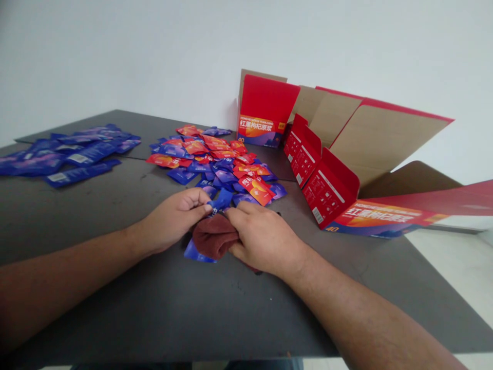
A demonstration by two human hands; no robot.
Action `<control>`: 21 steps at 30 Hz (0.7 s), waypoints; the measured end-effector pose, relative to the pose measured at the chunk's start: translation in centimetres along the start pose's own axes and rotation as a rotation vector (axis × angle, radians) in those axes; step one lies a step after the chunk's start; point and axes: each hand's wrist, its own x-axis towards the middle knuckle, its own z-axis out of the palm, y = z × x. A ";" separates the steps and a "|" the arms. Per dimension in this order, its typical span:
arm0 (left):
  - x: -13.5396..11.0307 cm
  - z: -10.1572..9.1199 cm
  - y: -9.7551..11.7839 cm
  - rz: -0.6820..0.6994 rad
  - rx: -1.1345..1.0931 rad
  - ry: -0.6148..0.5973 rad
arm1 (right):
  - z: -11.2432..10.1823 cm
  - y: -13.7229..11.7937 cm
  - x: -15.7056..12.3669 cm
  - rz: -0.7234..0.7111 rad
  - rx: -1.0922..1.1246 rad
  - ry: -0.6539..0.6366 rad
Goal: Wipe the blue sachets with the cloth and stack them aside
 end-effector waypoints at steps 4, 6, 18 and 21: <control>0.0 0.0 0.0 -0.012 -0.033 -0.004 | -0.1 0.3 0.2 0.122 -0.022 0.090; -0.1 0.0 0.1 -0.017 -0.042 -0.006 | -0.2 0.5 0.2 0.140 -0.015 0.101; -0.3 -0.2 0.3 0.005 0.055 -0.071 | -0.3 1.4 0.4 0.176 -0.009 0.122; -0.4 -0.3 0.7 0.002 0.066 -0.090 | -0.4 1.4 0.4 0.169 0.002 0.117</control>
